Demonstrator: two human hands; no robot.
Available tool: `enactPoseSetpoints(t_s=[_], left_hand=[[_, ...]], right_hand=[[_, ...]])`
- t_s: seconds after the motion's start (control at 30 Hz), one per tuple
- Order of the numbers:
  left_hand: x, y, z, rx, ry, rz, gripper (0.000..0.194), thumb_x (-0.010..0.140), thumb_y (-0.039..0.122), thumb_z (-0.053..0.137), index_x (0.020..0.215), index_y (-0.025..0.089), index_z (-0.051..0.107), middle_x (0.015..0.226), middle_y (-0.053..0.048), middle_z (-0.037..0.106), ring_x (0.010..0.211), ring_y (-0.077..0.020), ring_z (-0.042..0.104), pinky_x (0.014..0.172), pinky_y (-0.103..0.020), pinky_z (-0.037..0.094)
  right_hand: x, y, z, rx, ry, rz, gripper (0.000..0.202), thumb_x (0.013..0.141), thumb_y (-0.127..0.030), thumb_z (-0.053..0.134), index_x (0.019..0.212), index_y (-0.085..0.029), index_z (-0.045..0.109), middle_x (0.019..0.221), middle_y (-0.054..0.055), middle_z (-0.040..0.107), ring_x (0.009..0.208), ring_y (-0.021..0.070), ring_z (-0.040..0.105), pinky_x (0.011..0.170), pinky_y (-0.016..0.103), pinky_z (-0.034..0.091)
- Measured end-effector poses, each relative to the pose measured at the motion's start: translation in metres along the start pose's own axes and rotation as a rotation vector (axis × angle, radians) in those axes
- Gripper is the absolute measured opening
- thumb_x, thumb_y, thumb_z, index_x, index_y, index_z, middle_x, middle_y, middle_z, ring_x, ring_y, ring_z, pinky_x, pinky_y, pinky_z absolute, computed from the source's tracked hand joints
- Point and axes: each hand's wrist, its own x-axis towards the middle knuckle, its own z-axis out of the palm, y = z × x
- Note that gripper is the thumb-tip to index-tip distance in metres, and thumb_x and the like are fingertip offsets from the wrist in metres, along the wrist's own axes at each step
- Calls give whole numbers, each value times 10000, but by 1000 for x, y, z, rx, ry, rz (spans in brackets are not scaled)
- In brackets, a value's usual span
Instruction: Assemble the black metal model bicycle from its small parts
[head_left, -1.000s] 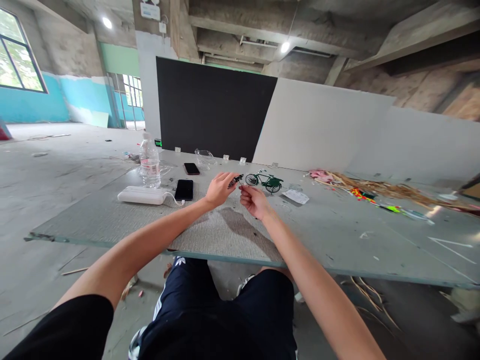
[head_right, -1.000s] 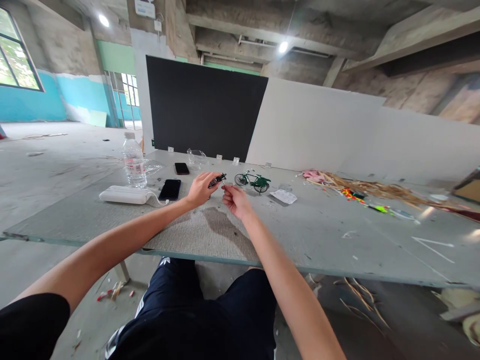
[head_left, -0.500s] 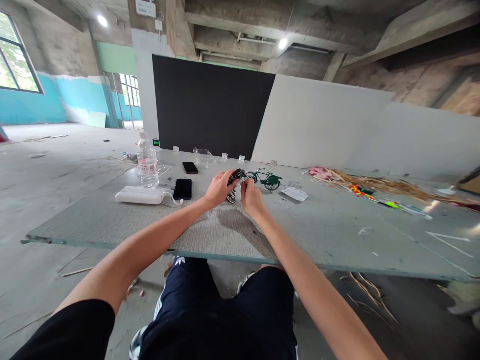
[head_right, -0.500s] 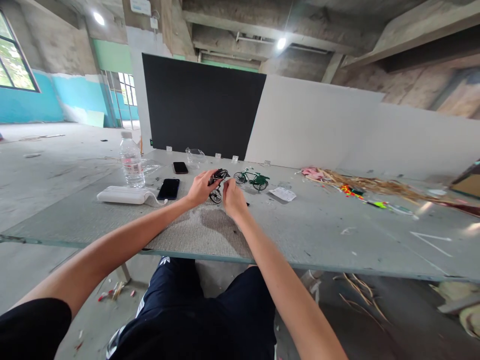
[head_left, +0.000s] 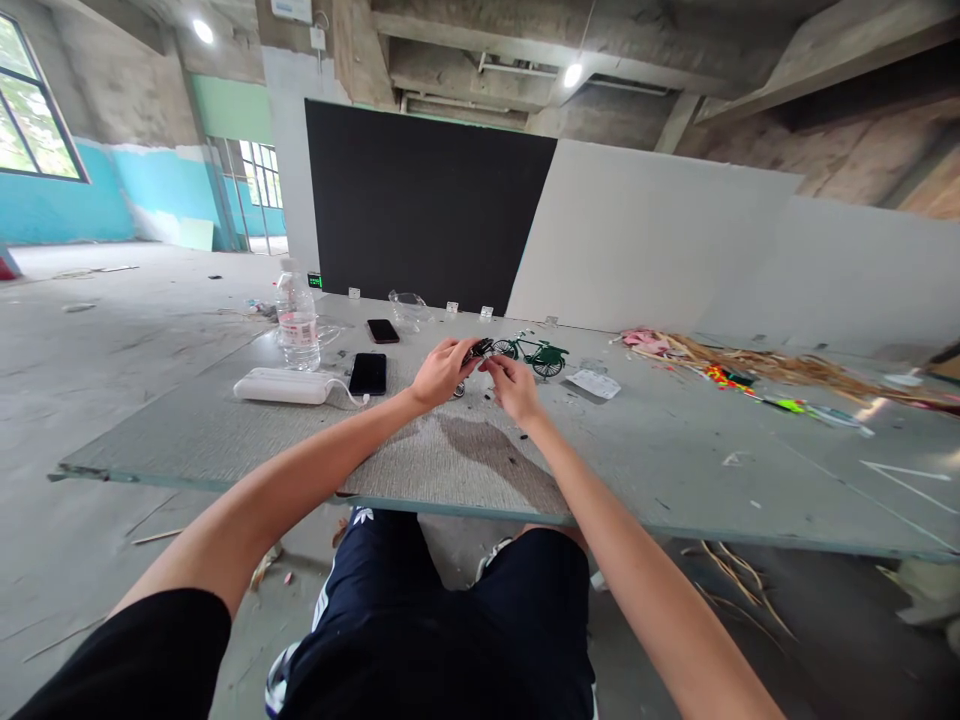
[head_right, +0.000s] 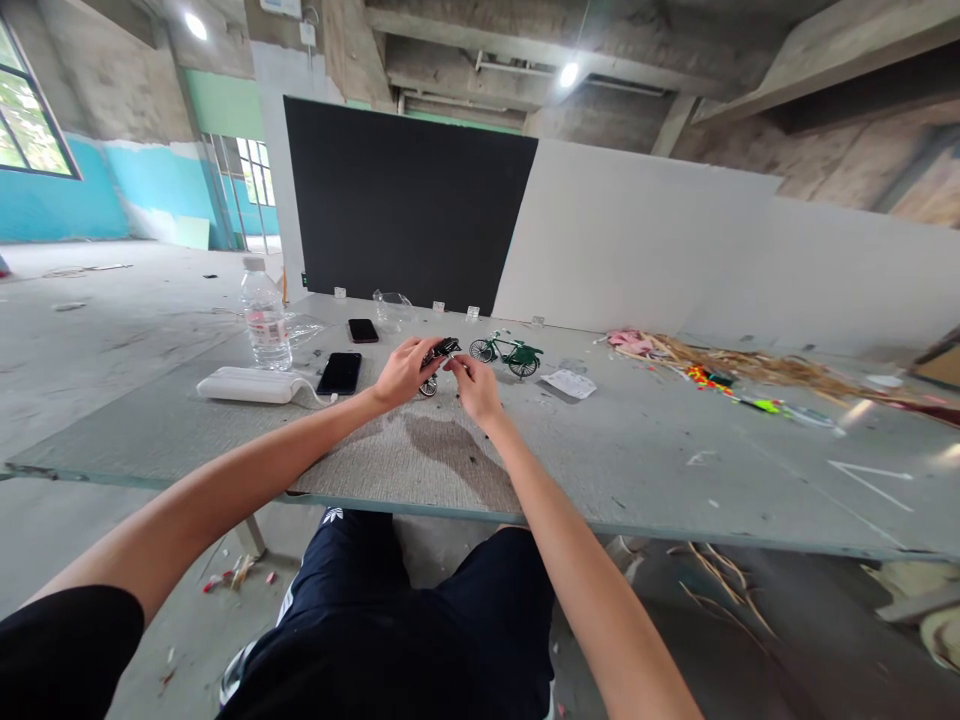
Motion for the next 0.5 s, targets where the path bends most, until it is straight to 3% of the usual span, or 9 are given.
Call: enactPoseSetpoints(t_s=[0.13,0.27,0.4,0.5], left_hand=[[1,0,0,-29,-8,-38,305,999,316,542,1250,149,585,1097,-128,727,1048,-229,666,912,-393,548],[1,0,-3,-73,-13,-148,288,992,315,552,1235,167,593,1111,-121,722,1014,-232,677,876,-389,554],[0,-1,-9,-109,-41,-166,288,988,314,560,1245,191,594,1130,-115,720,999,-228,684,872,-390,556],[0,-3,-10,-116,-45,-152,292,988,323,560,1246,195,604,1120,-114,722,1005,-226,685,879,-389,554]], right_hand=[[0,2,0,50,-30,30,522,921,-697,410,891,-245,670,497,-30,410,470,184,440,512,312,351],[6,6,-10,-126,-67,-75,522,962,-653,375,862,-227,660,545,-8,465,527,188,472,563,310,345],[9,13,-34,-326,-34,-72,505,1000,-617,317,802,-226,568,654,40,568,622,212,531,614,321,362],[-5,17,-59,-371,-175,47,410,961,-607,448,807,-235,529,668,34,599,599,204,528,589,317,371]])
